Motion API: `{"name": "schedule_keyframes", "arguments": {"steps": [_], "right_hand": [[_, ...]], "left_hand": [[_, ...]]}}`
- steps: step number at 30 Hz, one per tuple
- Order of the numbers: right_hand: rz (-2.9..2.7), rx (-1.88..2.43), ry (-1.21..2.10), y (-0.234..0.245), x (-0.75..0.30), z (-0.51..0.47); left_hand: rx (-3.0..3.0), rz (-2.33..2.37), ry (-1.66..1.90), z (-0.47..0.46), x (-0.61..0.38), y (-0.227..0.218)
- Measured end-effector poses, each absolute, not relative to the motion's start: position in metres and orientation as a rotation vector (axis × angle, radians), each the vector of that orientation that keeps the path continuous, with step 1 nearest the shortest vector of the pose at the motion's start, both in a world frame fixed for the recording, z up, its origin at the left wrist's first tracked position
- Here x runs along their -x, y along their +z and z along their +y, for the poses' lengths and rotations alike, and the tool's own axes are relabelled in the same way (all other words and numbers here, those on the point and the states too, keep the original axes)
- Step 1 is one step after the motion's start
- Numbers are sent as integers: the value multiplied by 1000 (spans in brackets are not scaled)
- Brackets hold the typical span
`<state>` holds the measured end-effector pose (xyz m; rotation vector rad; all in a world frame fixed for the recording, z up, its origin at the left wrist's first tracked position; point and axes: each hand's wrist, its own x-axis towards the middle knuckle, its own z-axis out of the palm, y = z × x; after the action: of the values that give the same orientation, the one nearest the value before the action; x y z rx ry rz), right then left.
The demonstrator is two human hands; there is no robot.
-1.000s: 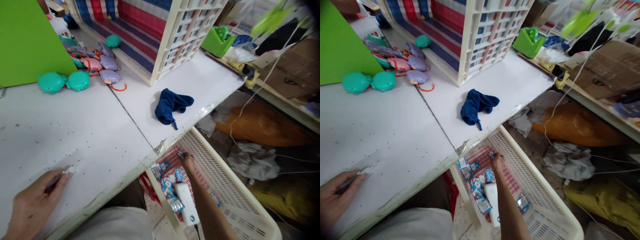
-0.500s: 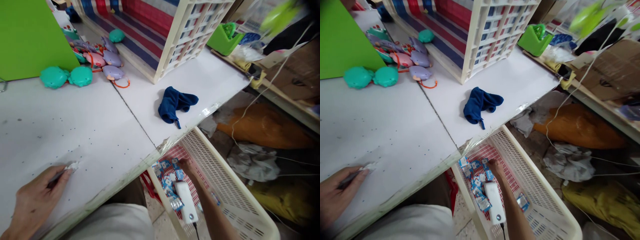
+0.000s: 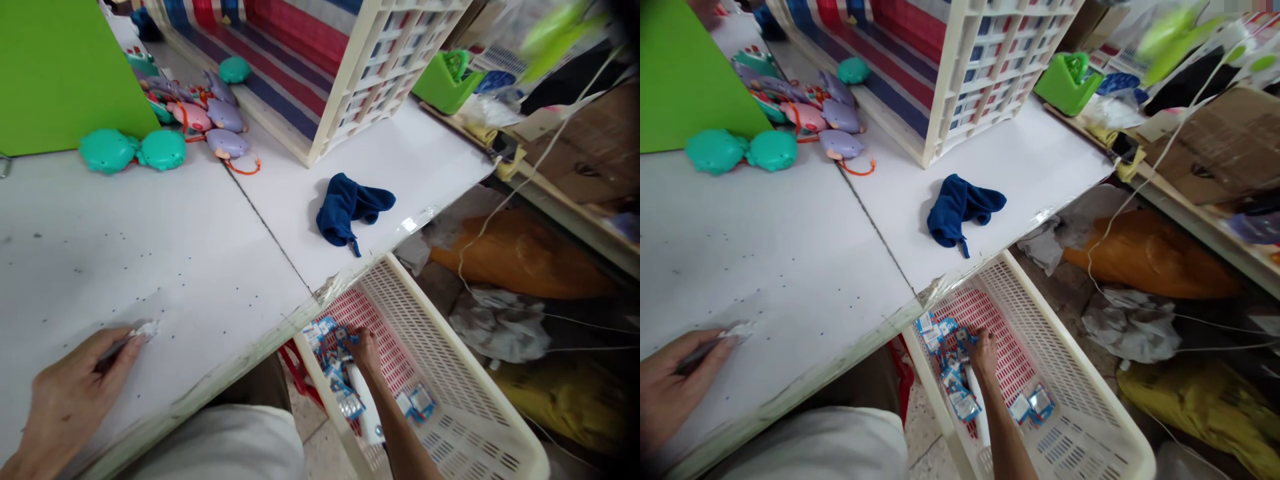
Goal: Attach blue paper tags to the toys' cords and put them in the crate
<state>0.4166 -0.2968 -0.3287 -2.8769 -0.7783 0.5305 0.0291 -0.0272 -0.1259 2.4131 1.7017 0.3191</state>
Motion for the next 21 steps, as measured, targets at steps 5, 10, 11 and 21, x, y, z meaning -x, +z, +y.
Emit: {"name": "schedule_keyframes", "arguments": {"steps": [5, 10, 11, 21], "right_hand": [[-780, 2818, 625, -325, -412, -290], [-781, 2711, 732, -326, -401, -272], [-785, 2689, 750, -326, -399, -267], [-800, 2515, 803, -321, -373, -232]], "left_hand": [[-2493, 1642, 341, -28, -31, -125], [-2501, 1647, 308, -28, -32, -121], [-2497, 1642, 309, -28, -32, -121], [-2489, 1652, 348, -29, -30, -125]]}}
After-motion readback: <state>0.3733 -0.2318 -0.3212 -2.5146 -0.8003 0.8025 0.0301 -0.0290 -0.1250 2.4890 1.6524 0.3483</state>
